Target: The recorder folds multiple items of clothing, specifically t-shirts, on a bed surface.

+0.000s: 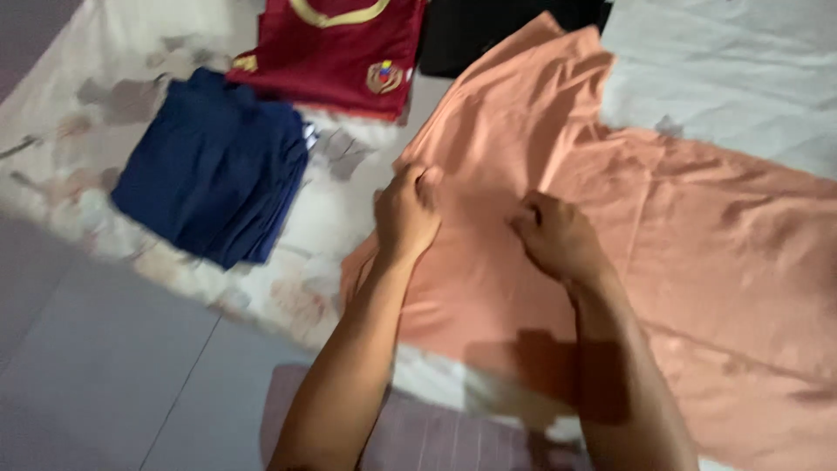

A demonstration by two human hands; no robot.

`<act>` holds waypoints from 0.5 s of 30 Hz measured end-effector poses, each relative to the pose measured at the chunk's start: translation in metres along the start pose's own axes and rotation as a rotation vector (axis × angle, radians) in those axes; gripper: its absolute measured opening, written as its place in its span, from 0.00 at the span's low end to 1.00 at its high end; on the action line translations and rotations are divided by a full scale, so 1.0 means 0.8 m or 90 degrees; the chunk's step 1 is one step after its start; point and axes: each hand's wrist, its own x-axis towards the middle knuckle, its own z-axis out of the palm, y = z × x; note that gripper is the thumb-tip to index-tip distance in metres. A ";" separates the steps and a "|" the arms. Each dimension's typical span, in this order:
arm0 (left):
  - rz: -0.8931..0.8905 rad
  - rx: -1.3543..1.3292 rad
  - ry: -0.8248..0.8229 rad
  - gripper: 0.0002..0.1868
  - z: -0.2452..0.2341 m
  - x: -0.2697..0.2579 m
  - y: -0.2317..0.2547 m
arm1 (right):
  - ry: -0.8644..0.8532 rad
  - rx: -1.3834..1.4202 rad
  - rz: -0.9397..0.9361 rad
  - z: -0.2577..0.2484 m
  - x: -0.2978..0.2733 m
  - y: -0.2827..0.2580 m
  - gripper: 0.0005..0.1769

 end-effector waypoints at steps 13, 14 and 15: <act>0.262 -0.245 -0.059 0.03 -0.170 -0.048 0.019 | 0.212 0.005 -0.341 0.003 -0.114 -0.024 0.08; 0.299 -0.248 -0.077 0.02 -0.193 -0.065 0.019 | 0.176 -0.028 -0.369 0.013 -0.132 -0.018 0.08; 0.302 -0.251 -0.078 0.02 -0.198 -0.079 0.011 | 0.179 -0.029 -0.367 0.017 -0.148 -0.016 0.08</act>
